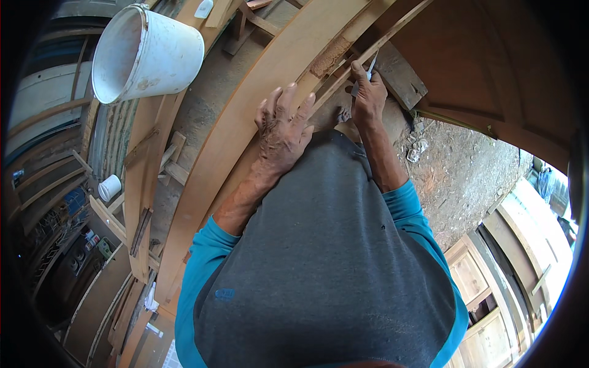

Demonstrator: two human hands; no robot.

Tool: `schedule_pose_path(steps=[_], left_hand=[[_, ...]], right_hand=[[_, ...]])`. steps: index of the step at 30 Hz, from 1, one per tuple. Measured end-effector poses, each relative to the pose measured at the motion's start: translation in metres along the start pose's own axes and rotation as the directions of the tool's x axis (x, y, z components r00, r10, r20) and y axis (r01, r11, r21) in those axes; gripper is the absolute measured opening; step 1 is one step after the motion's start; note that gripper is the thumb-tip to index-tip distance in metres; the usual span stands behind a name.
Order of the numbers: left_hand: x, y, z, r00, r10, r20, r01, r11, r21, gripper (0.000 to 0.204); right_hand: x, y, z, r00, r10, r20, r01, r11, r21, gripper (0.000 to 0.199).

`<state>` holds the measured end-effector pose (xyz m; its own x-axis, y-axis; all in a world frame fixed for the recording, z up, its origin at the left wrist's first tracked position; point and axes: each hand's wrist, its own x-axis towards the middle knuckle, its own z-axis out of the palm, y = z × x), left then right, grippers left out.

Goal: The person scrapes a wooden piece with a metal tool to smooth a groove and then applies wood glue into the groove from a squeeze bottle.

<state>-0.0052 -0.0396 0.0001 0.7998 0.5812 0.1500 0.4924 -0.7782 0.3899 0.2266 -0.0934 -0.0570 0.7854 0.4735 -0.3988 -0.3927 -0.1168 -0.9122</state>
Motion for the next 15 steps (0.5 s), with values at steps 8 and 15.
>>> schedule_pose_path(steps=[8,15], left_hand=[[-0.030,-0.010,-0.014,0.996,0.085,-0.022,-0.084,0.996,0.040,0.045],[-0.034,-0.001,-0.046,0.989,0.092,0.116,-0.064,0.973,-0.222,0.037]], right_hand=[[-0.002,-0.003,-0.024,0.991,0.099,0.093,-0.126,0.922,0.366,0.031],[-0.029,-0.013,-0.043,0.973,0.128,0.191,-0.198,0.890,0.410,0.028]])
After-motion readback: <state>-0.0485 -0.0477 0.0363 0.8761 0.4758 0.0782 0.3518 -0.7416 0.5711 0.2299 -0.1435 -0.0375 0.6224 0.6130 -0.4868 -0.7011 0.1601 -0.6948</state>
